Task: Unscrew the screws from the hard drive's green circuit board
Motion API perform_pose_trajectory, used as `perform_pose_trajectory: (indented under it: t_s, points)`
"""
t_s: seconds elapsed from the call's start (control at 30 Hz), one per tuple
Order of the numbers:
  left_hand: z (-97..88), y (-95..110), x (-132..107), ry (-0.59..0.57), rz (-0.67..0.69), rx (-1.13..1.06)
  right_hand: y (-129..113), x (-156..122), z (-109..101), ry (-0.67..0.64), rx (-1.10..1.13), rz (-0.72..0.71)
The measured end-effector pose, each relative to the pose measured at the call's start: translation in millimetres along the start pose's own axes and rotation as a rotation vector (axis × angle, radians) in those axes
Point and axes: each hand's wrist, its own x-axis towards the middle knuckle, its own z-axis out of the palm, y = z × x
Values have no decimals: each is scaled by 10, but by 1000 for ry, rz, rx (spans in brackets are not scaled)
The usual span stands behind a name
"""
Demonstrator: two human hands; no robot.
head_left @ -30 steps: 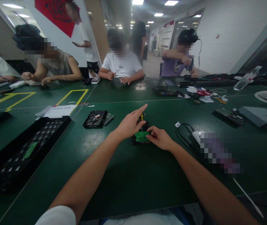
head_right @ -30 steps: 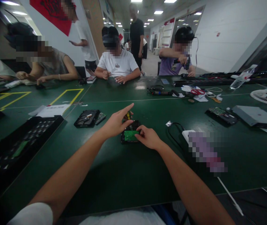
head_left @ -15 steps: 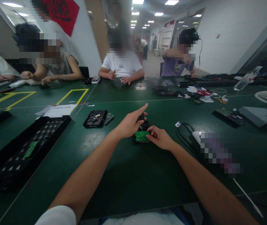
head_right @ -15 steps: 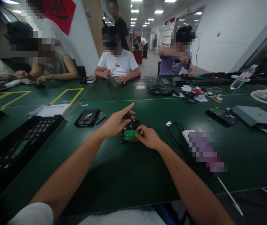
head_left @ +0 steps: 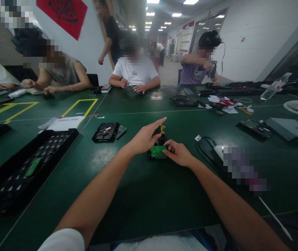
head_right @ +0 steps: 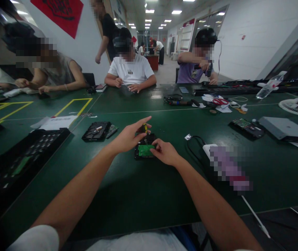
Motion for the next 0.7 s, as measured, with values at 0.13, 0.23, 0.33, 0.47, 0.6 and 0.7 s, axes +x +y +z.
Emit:
perform_pose_trajectory:
  t_s: [0.13,0.23,0.33,0.47,0.6,0.7]
  points:
    - [-12,15,9,32,-31,186,-3,0,-2,-4,16,9]
    - [-19,39,9,32,-34,204,-8,-1,-2,2,14,7]
    - [-30,68,4,-35,-18,91,-11,-5,-5,9,8,2]
    - [-43,88,8,-93,-43,95,-9,-6,-13,-1,-5,6]
    - [-48,94,17,-54,-60,189,-9,2,-17,-13,-11,10]
    - [-53,101,11,-72,-47,122,-15,11,-17,-12,-16,5]
